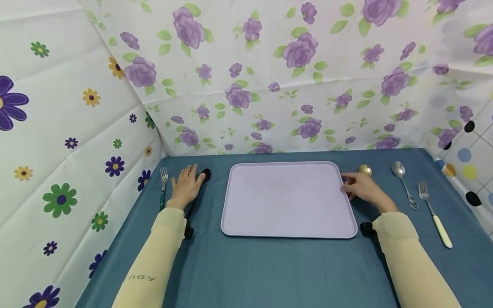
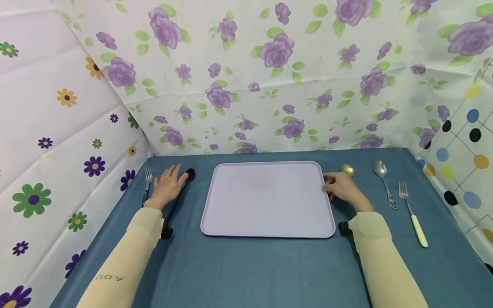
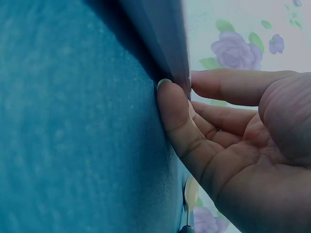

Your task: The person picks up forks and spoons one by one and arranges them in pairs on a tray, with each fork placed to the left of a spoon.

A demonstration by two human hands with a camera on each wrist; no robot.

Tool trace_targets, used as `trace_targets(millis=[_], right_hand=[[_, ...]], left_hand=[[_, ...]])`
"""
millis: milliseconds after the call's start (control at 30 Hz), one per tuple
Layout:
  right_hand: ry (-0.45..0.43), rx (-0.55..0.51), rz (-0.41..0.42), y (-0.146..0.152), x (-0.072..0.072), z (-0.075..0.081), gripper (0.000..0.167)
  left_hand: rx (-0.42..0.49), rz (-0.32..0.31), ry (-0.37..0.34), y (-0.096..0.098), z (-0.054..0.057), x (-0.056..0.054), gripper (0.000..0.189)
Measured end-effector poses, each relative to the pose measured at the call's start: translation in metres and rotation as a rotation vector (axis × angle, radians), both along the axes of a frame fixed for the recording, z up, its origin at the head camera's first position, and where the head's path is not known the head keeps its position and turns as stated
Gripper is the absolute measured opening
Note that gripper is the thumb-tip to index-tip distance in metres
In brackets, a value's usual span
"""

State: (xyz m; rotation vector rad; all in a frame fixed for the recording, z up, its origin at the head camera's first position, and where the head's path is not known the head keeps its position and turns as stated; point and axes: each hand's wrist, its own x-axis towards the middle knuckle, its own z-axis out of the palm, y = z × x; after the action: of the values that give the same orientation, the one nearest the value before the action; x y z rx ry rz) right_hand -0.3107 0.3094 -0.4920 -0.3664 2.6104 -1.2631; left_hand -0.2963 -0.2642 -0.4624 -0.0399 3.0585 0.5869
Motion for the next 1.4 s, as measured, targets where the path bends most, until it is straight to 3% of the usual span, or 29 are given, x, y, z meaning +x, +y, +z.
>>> trace_targets(millis=[333,600,1000,1400], right_hand=[[0.038,0.003,0.01,-0.001,0.003,0.005,0.055],[0.033,-0.003,0.001,-0.003,0.001,0.001,0.056],[0.009,-0.003,0.002,-0.002,0.001,0.002,0.06],[0.019,0.006,0.005,-0.003,0.002,0.003,0.058]], left_hand=[[0.004,-0.013,-0.007,-0.01,0.0,0.005,0.067],[-0.018,-0.016,-0.003,-0.021,-0.002,0.012,0.067],[-0.034,-0.016,-0.011,-0.021,0.0,0.012,0.068],[0.003,0.018,-0.011,-0.04,-0.002,0.013,0.068]])
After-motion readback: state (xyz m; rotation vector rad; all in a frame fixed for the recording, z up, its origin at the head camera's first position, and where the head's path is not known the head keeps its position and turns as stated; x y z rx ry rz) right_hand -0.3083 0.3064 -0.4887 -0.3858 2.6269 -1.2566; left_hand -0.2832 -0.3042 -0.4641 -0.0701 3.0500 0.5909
